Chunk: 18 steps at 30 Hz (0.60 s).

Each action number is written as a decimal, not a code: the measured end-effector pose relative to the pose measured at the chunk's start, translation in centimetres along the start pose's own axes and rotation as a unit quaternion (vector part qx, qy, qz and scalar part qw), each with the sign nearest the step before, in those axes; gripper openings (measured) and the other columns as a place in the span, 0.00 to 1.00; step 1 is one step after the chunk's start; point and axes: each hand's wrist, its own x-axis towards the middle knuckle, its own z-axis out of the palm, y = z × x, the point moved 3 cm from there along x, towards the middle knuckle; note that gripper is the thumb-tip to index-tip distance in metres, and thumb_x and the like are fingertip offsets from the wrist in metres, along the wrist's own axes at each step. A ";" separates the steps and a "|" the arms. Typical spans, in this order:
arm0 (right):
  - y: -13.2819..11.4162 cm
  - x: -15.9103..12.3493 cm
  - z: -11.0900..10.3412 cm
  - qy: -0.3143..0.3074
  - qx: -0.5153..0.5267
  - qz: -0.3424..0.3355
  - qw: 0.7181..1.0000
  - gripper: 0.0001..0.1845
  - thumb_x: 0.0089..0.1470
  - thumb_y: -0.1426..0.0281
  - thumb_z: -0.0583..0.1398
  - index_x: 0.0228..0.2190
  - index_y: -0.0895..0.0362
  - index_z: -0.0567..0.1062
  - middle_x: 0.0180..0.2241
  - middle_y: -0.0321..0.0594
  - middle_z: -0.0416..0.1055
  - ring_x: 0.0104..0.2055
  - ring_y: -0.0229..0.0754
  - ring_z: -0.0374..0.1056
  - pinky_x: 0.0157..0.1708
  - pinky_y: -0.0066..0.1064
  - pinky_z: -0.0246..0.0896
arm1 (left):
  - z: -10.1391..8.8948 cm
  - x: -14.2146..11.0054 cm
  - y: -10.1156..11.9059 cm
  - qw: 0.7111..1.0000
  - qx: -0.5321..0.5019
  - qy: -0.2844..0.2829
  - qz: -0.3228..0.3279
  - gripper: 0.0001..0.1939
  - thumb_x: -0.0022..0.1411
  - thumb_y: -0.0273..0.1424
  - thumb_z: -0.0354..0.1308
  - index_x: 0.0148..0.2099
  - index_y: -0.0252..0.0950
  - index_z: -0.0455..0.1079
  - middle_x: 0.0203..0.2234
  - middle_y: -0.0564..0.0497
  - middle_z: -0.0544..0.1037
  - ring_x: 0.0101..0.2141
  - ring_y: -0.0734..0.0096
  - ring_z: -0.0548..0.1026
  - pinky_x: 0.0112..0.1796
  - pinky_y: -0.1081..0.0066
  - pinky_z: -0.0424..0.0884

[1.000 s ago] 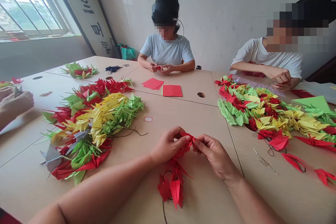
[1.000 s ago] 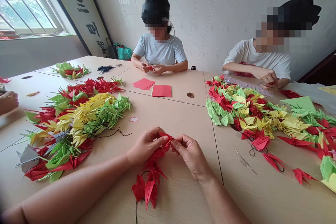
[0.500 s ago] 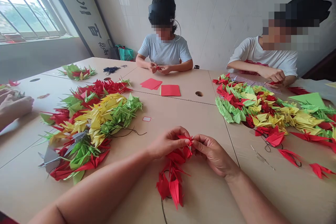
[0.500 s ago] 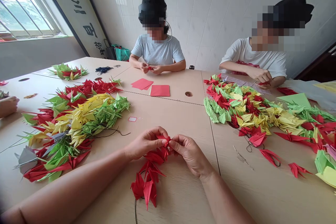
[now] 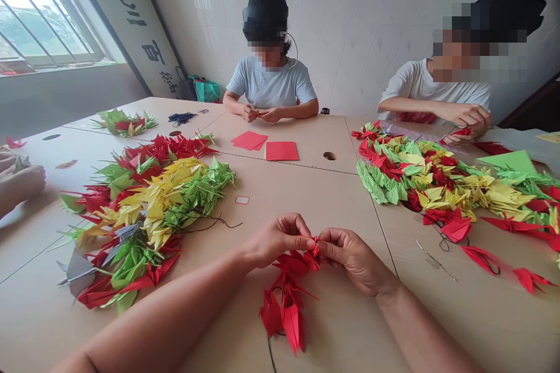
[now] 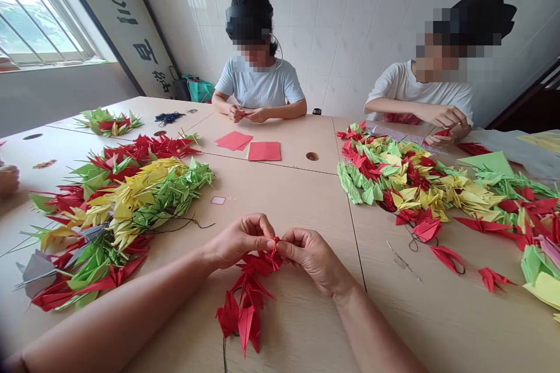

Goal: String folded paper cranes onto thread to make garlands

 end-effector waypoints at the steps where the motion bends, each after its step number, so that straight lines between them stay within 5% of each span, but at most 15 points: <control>1: -0.1 0.0 0.1 -0.001 0.004 0.002 1.000 0.14 0.44 0.61 0.65 0.21 0.59 0.72 0.19 0.31 0.62 0.22 0.32 0.52 0.23 0.25 0.47 | 0.0 0.0 0.0 1.000 -0.002 0.003 0.002 0.14 0.47 0.33 0.66 0.29 0.31 0.64 0.22 0.50 0.75 0.24 0.74 0.72 0.27 0.73 0.67; 18: 0.3 0.3 -0.5 0.026 0.014 -0.008 1.000 0.13 0.47 0.60 0.63 0.25 0.58 0.71 0.22 0.31 0.61 0.23 0.31 0.51 0.22 0.24 0.46 | 0.4 0.1 0.4 0.999 0.035 -0.004 0.030 0.13 0.55 0.37 0.59 0.37 0.33 0.64 0.28 0.53 0.70 0.29 0.77 0.69 0.32 0.76 0.64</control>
